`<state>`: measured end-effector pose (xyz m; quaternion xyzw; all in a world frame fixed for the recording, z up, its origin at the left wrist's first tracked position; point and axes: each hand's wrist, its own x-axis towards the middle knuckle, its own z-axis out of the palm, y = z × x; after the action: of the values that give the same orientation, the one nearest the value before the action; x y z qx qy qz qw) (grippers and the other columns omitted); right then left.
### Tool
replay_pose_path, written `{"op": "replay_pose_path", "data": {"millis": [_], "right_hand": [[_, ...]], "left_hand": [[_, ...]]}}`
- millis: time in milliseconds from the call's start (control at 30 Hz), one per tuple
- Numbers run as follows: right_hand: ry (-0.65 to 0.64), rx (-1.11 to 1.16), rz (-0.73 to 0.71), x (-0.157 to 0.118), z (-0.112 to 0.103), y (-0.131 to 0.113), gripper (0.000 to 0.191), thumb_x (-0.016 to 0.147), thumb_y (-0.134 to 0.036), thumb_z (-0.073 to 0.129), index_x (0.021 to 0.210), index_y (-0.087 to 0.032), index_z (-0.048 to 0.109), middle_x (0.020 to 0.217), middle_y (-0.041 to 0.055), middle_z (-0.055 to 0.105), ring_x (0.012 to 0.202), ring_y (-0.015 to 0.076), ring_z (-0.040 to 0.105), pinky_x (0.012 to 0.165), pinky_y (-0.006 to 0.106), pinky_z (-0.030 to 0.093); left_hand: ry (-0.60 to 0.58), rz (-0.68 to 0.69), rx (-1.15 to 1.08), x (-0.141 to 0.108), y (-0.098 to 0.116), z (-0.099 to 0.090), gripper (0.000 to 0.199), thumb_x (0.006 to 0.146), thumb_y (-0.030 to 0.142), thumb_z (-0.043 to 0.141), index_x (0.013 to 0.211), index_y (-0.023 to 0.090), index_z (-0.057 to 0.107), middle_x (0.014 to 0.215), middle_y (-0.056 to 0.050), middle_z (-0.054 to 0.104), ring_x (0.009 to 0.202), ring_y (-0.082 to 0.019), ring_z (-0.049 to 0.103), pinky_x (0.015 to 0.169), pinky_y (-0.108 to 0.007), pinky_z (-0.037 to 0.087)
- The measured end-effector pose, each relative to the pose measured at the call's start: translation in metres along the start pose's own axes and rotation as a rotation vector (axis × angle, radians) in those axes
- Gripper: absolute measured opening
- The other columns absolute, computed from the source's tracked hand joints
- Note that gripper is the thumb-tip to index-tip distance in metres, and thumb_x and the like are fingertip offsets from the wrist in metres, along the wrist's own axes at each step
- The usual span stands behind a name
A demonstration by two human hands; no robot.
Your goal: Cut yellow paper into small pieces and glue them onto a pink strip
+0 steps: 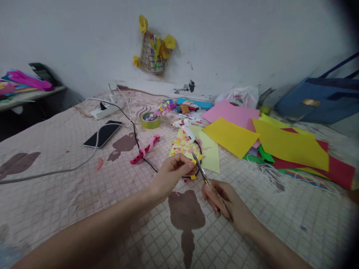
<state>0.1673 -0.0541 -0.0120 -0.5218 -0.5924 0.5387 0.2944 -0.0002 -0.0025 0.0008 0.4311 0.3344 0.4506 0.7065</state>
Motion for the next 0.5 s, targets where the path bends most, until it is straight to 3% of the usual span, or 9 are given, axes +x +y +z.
{"op": "replay_pose_path", "data": {"millis": [267, 500], "right_hand": [[-0.117, -0.037, -0.039, 0.002, -0.018, 0.008, 0.044, 0.085, -0.056, 0.038, 0.067, -0.018, 0.050, 0.044, -0.0068, 0.037, 0.038, 0.0072, 0.034, 0.037, 0.019, 0.028], [-0.117, -0.058, -0.037, 0.000, -0.019, 0.001, 0.044, 0.085, -0.055, 0.040, 0.064, -0.018, 0.048, 0.046, -0.0068, 0.036, 0.039, 0.0066, 0.032, 0.037, 0.019, 0.027]], "left_hand": [[-0.193, -0.025, 0.086, 0.008, 0.009, -0.014, 0.019, 0.074, 0.027, 0.066, 0.075, 0.012, 0.054, 0.076, -0.004, 0.063, 0.072, -0.012, 0.060, 0.071, -0.027, 0.044], [-0.249, -0.025, 0.150, 0.009, 0.016, -0.017, 0.019, 0.076, 0.027, 0.065, 0.074, 0.011, 0.055, 0.076, -0.004, 0.064, 0.072, -0.011, 0.059, 0.068, -0.024, 0.043]]}}
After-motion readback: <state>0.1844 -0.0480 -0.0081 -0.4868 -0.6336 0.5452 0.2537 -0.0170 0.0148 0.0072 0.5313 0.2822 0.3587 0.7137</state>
